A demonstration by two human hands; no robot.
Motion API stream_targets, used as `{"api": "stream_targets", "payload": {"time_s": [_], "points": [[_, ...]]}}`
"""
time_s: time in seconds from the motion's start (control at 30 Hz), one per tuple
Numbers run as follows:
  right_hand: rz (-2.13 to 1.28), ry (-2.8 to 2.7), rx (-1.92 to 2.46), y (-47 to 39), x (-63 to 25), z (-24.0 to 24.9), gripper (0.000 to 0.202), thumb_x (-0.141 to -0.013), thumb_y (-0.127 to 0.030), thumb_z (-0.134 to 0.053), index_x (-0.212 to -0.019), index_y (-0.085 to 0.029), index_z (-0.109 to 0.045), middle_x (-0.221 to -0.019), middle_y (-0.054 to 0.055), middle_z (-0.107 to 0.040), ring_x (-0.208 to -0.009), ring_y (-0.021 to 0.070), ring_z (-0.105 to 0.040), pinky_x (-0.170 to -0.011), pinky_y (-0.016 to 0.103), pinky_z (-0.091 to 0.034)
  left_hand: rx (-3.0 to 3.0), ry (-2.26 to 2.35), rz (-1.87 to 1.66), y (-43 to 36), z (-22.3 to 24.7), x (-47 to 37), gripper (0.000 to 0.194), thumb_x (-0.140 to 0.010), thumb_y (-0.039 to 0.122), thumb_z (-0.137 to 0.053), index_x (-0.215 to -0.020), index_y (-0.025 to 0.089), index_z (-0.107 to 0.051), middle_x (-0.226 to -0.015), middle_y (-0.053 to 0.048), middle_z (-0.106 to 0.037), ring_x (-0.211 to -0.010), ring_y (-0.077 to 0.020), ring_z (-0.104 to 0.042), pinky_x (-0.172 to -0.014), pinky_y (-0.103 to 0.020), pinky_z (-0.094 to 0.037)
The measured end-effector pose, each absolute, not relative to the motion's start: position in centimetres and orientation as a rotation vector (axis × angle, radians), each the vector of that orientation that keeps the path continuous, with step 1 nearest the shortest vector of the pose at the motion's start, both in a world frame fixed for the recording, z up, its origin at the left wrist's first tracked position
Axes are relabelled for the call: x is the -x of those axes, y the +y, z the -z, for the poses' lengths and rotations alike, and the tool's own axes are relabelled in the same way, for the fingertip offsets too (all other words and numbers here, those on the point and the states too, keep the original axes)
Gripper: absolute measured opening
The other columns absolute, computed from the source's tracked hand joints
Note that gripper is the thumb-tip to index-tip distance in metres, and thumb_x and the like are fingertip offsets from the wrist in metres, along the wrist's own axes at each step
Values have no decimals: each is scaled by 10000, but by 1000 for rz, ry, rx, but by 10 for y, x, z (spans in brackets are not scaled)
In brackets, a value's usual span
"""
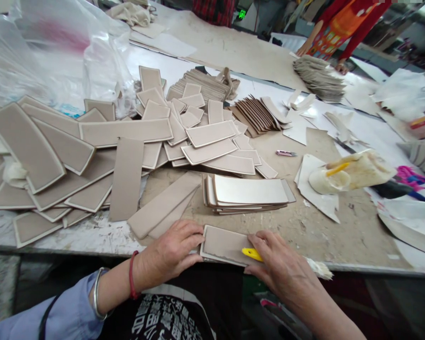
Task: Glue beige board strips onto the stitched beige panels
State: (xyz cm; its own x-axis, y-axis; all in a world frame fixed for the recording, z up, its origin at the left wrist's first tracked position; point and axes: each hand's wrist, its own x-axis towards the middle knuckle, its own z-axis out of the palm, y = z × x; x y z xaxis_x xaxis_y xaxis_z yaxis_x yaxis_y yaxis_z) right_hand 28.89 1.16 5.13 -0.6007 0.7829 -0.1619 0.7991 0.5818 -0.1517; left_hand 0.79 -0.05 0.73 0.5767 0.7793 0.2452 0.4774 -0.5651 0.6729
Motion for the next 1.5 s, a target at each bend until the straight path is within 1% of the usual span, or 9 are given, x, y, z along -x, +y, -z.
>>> {"api": "stream_targets", "payload": {"time_s": [0.13,0.33,0.63,0.87,0.97,1.1,1.17,1.3,1.5], "points": [[281,2745,-1359,11,-290,-50,371,-736,-253,-654,-1070,-202,-500,-1017,93,-559,-865,230,-573,-676,338,-518,-2287,993,-753,-1,-5,-9,209,-874,216,-534,-1071,147,-537,-1030,-106,-581,-1018,-215,-504,-898,-380,-448],[297,2686,-1372,9,-289,-49,434,-695,-240,-708,-1072,-188,-500,-1014,92,-546,-863,238,-559,-679,355,-521,-2292,992,-710,0,-6,-9,192,-865,216,-553,-1039,136,-561,-991,-98,-596,-979,-213,-515,-879,-379,-447],[245,2707,-1394,7,-283,-51,397,-695,-207,-700,-1038,-189,-501,-964,78,-548,-833,229,-557,-660,345,-512,-2353,970,-791,-3,-3,-10,174,-873,198,-534,-1032,138,-569,-1029,-110,-610,-1036,-214,-521,-917,-387,-461],[246,2689,-1382,8,-280,-56,429,-670,-208,-738,-1036,-169,-518,-959,74,-547,-828,223,-548,-637,319,-499,-2335,965,-753,-2,-5,-10,160,-876,200,-530,-1016,136,-570,-1016,-109,-605,-1006,-207,-531,-897,-364,-473],[262,2671,-1389,8,-278,-59,438,-671,-201,-745,-1048,-162,-526,-967,78,-551,-858,226,-545,-679,327,-500,-2321,960,-721,-1,-5,-10,172,-882,199,-516,-1043,146,-544,-1018,-103,-587,-991,-205,-518,-881,-361,-473],[248,2644,-1396,8,-278,-58,447,-659,-217,-762,-1040,-161,-535,-963,79,-553,-854,230,-547,-682,333,-503,-2322,963,-635,-1,-3,-10,294,-876,180,-519,-1168,171,-490,-1039,-97,-551,-993,-213,-496,-876,-368,-468],[226,2649,-1384,8,-279,-56,460,-656,-227,-766,-1044,-155,-530,-962,82,-554,-848,232,-546,-677,337,-504,-2333,958,-619,-1,-3,-10,317,-881,180,-510,-1196,185,-479,-1046,-94,-537,-999,-215,-488,-879,-369,-466],[188,2682,-1372,8,-280,-54,421,-698,-252,-734,-1052,-173,-522,-968,83,-557,-836,223,-550,-666,327,-503,-2348,939,-641,0,-3,-10,295,-890,180,-491,-1185,187,-498,-1036,-92,-524,-992,-208,-484,-875,-365,-471],[202,2624,-1385,10,-277,-55,484,-631,-257,-791,-1037,-163,-545,-957,84,-566,-843,234,-563,-678,336,-519,-2361,930,-663,-1,-1,-9,287,-892,185,-491,-1178,173,-512,-1053,-98,-518,-1007,-206,-477,-879,-365,-472]]}}
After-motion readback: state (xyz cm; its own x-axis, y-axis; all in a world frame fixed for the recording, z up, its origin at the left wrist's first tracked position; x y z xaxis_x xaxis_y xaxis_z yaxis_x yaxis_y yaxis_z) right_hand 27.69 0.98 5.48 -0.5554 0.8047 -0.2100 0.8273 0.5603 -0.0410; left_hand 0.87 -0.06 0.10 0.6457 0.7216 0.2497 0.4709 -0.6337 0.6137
